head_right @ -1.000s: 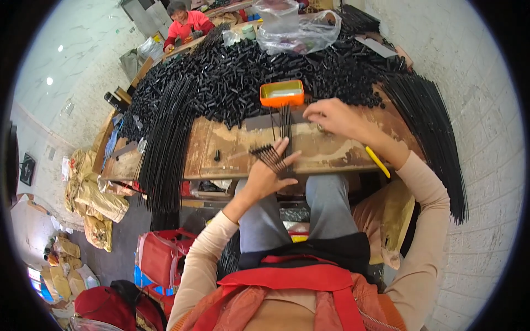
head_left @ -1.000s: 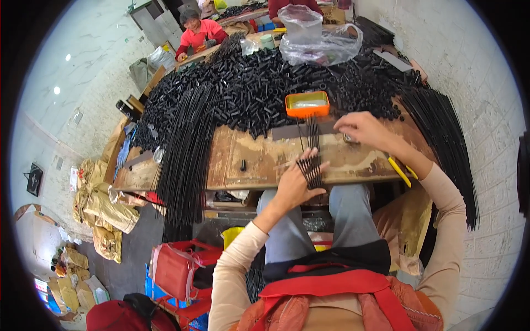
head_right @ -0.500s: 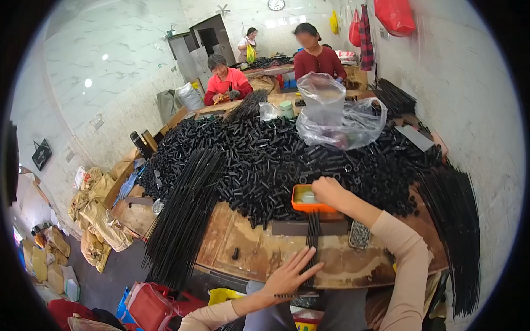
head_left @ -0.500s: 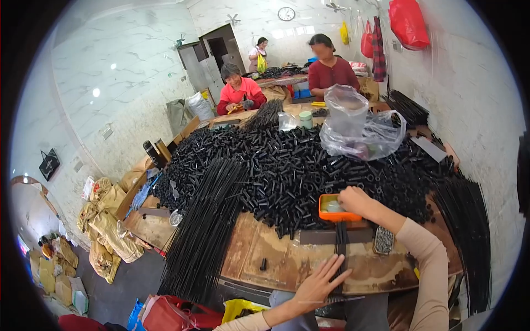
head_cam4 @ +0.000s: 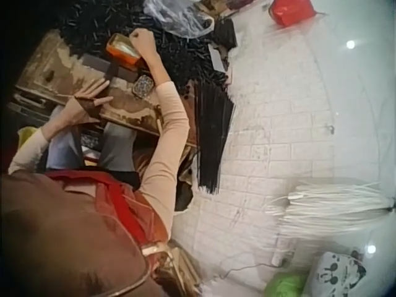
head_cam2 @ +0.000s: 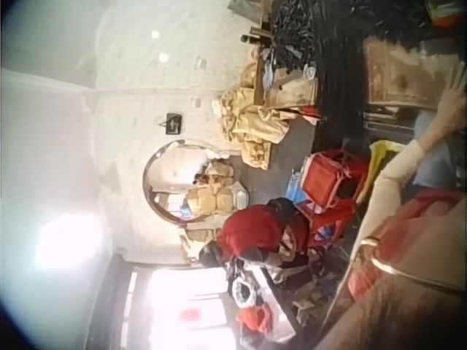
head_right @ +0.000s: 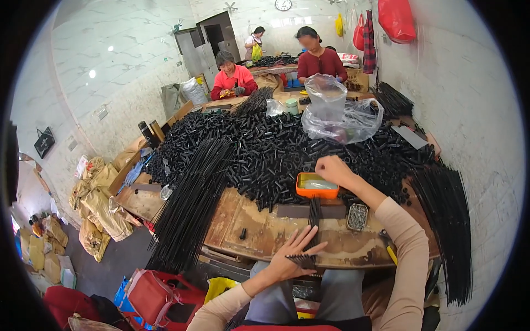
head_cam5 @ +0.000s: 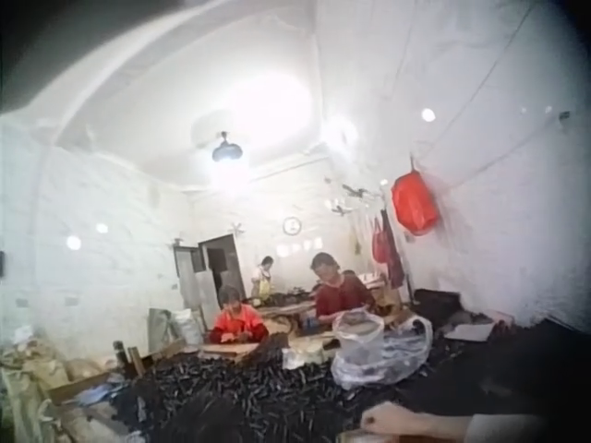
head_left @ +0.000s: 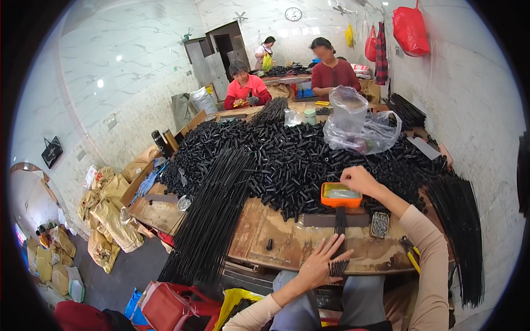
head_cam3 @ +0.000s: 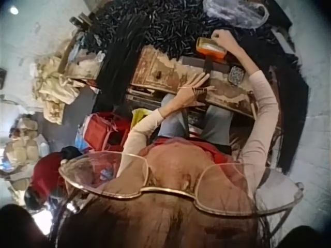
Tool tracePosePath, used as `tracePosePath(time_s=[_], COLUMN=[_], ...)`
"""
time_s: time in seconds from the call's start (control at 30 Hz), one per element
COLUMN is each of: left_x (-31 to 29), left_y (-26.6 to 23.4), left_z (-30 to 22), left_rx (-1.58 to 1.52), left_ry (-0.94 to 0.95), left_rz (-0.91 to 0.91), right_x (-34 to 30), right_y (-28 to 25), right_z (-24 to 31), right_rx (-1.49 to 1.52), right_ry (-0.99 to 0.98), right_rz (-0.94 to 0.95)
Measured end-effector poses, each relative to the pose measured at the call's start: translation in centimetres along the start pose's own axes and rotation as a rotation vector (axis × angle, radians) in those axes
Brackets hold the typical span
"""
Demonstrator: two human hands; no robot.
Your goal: Assembling brushes by trimming bundles of bristles with a tool and inserting them into a frame.
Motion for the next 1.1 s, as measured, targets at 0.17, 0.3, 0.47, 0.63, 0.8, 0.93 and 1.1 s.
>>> tracePosePath(time_s=[0.17,0.3,0.47,0.63,0.8,0.93,1.1], left_x=[-0.6,-0.6,-0.1,-2.4,0.0,0.7,0.2], left_y=[0.0,0.4,0.7,1.6,5.7,5.9,6.8], left_z=[0.2,0.3,0.2,2.1,3.9,5.1,5.7], left_rx=[0.021,0.056,0.037,-0.052,-0.124,0.022,0.129], left_ry=[0.009,0.017,0.038,0.02,0.294,0.346,0.364], left_rz=[-0.032,-0.043,-0.047,-0.131,-0.327,-0.385,-0.422], right_x=[-4.0,-9.5,-12.3,-11.0,-12.6,-11.4,-8.9], right_y=[-1.0,0.1,0.8,3.8,4.0,6.2,7.8], right_z=[4.0,6.1,6.0,7.7,2.4,-3.6,1.0], right_rx=[0.032,-0.094,0.061,0.189,0.295,0.111,0.269], right_ry=[-0.047,-0.077,0.019,-0.144,-0.055,-0.183,-0.077], right_rz=[-0.054,0.043,0.12,0.118,0.116,-0.03,0.121])
Point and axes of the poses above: each hand's wrist, its own x-axis towards the middle knuckle, its own y-axis out of the palm, z = x × y, the point moved 2 cm from there along x, towards the middle knuckle, and after that the axes turned 12 degrees about -x, right-handed, at the moved point
